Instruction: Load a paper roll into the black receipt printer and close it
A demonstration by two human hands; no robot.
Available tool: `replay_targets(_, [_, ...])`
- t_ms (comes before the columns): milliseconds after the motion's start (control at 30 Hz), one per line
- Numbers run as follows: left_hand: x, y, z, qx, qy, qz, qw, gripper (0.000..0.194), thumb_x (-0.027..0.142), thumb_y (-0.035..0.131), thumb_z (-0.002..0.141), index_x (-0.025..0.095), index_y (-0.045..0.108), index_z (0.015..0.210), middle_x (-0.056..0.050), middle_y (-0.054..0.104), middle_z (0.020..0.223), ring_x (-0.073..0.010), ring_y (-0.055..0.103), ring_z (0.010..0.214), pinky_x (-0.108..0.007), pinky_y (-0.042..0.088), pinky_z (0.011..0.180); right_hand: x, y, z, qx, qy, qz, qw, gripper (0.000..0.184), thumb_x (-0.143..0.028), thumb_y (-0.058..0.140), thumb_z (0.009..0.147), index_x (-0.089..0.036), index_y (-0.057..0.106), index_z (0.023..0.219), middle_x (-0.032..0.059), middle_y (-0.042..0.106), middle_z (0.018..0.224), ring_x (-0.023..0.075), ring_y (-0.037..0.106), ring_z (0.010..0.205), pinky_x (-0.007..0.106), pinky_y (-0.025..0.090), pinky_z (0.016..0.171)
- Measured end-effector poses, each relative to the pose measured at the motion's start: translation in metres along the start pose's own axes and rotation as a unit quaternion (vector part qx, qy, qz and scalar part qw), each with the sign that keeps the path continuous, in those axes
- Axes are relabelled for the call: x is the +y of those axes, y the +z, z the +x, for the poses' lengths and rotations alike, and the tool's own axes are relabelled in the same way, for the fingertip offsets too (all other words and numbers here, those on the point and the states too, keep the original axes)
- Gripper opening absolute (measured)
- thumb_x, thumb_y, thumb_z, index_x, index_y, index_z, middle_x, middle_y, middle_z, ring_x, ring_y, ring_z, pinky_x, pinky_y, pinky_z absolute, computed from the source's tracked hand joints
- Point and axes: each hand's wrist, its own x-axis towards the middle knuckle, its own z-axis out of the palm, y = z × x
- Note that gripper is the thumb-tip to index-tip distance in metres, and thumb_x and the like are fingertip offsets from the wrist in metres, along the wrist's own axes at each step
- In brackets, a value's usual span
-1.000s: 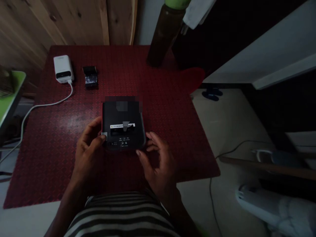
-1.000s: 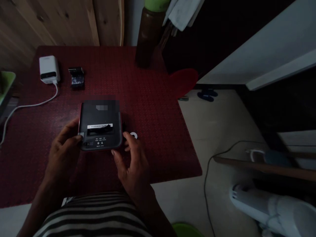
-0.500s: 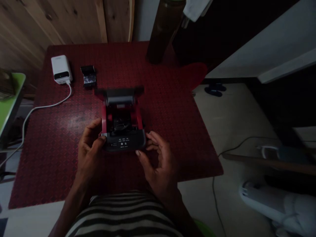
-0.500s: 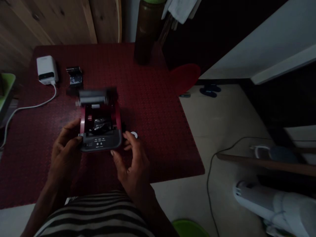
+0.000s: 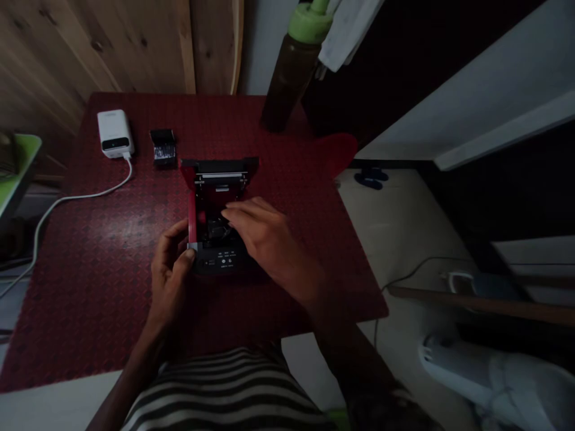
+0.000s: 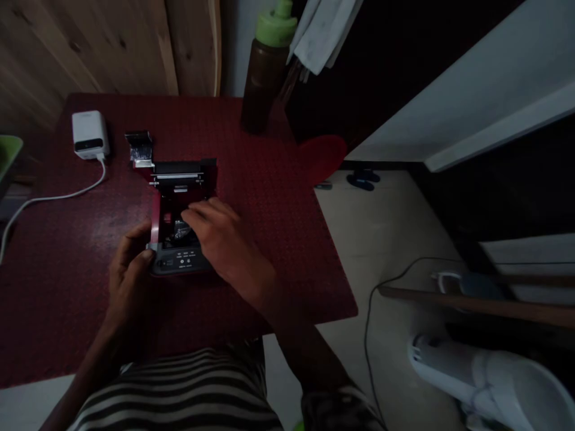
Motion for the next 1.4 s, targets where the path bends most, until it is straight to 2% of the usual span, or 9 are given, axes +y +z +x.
replay_targets(100, [-0.003,-0.002,0.001,-0.014,0.016,0.003,1.0,0.042,0.041,0.074,0.101,0.027,0.073,0.14,-0.008,0.077,0.142,-0.0272,0.076,0.126,-0.037,0.061,0.103,-0.004,0.006,0.034,-0.158,0.01,-0.051,0.986,0.026,-0.005,0.057,0.11,-0.015,0.08,0.118,0.0118,0.083,0.119,0.0259,0.076,0.114,0.038,0.058,0.101])
replay_targets(167, [-0.002,-0.003,0.001,-0.022,0.011,0.006,1.0,0.042,0.04,0.073,0.101,0.026,0.072,0.141,-0.009,0.076,0.145,-0.0281,0.075,0.128,-0.038,0.061,0.104,-0.007,0.01,0.045,-0.208,0.017,-0.087,0.974,0.027,-0.007,0.056,0.111,-0.015,0.078,0.124,0.0131,0.082,0.121,0.0262,0.076,0.112,0.038,0.057,0.097])
replay_targets(500, [0.0,-0.004,0.001,-0.036,-0.019,-0.019,0.999,0.047,0.042,0.074,0.101,0.026,0.069,0.144,-0.01,0.074,0.148,-0.0307,0.074,0.132,-0.042,0.06,0.107,-0.005,0.009,0.054,-0.256,0.005,-0.143,0.956,0.025,-0.009,0.06,0.108,-0.015,0.076,0.125,0.0132,0.08,0.123,0.0254,0.077,0.107,0.037,0.056,0.092])
replay_targets(700, [-0.001,-0.004,0.002,-0.04,-0.016,-0.022,0.999,0.047,0.043,0.074,0.101,0.027,0.069,0.144,-0.009,0.075,0.146,-0.029,0.074,0.131,-0.042,0.059,0.108,-0.02,0.001,0.044,-0.189,0.028,-0.18,0.965,0.017,-0.014,0.068,0.105,-0.015,0.077,0.12,0.0138,0.082,0.117,0.0288,0.075,0.112,0.037,0.057,0.087])
replay_targets(833, [0.004,-0.004,0.002,-0.036,-0.013,-0.004,0.999,0.046,0.042,0.074,0.1,0.026,0.069,0.143,-0.009,0.075,0.145,-0.0296,0.074,0.131,-0.043,0.06,0.108,-0.022,-0.005,0.026,-0.096,-0.001,-0.17,0.981,0.012,-0.012,0.07,0.104,-0.017,0.078,0.111,0.0121,0.083,0.109,0.0279,0.075,0.108,0.037,0.059,0.086])
replay_targets(967, [0.006,-0.004,0.001,-0.034,-0.031,0.0,0.999,0.047,0.042,0.074,0.1,0.026,0.069,0.144,-0.01,0.075,0.146,-0.0302,0.074,0.13,-0.043,0.061,0.106,-0.003,-0.027,0.003,0.035,-0.006,-0.033,0.999,0.014,-0.015,0.075,0.1,-0.022,0.079,0.112,0.0062,0.084,0.107,0.0247,0.076,0.1,0.039,0.061,0.091])
replay_targets(1100, [0.0,-0.005,0.002,-0.025,-0.023,-0.002,0.999,0.049,0.045,0.076,0.099,0.027,0.07,0.144,-0.008,0.077,0.141,-0.0278,0.076,0.125,-0.036,0.063,0.097,0.042,-0.038,-0.017,0.142,0.106,0.144,0.974,0.025,-0.027,0.087,0.091,-0.027,0.08,0.114,0.0006,0.084,0.107,0.0215,0.077,0.091,0.037,0.062,0.084])
replay_targets(1233, [-0.003,-0.005,0.004,-0.011,-0.008,0.006,1.0,0.047,0.044,0.078,0.096,0.027,0.074,0.14,-0.008,0.078,0.14,-0.0276,0.075,0.126,-0.036,0.062,0.098,0.092,-0.007,-0.029,0.229,0.239,0.235,0.914,0.03,-0.044,0.085,0.088,-0.026,0.077,0.111,0.0029,0.083,0.106,0.0226,0.076,0.092,0.039,0.061,0.086])
replay_targets(1400, [-0.001,-0.004,0.005,-0.016,-0.014,0.003,1.0,0.047,0.046,0.078,0.096,0.028,0.075,0.14,-0.008,0.079,0.137,-0.0283,0.076,0.122,-0.037,0.063,0.098,0.119,0.042,-0.031,0.199,0.279,0.228,0.911,0.031,-0.042,0.075,0.086,-0.024,0.07,0.111,0.0071,0.082,0.112,0.0254,0.078,0.105,0.044,0.061,0.097])
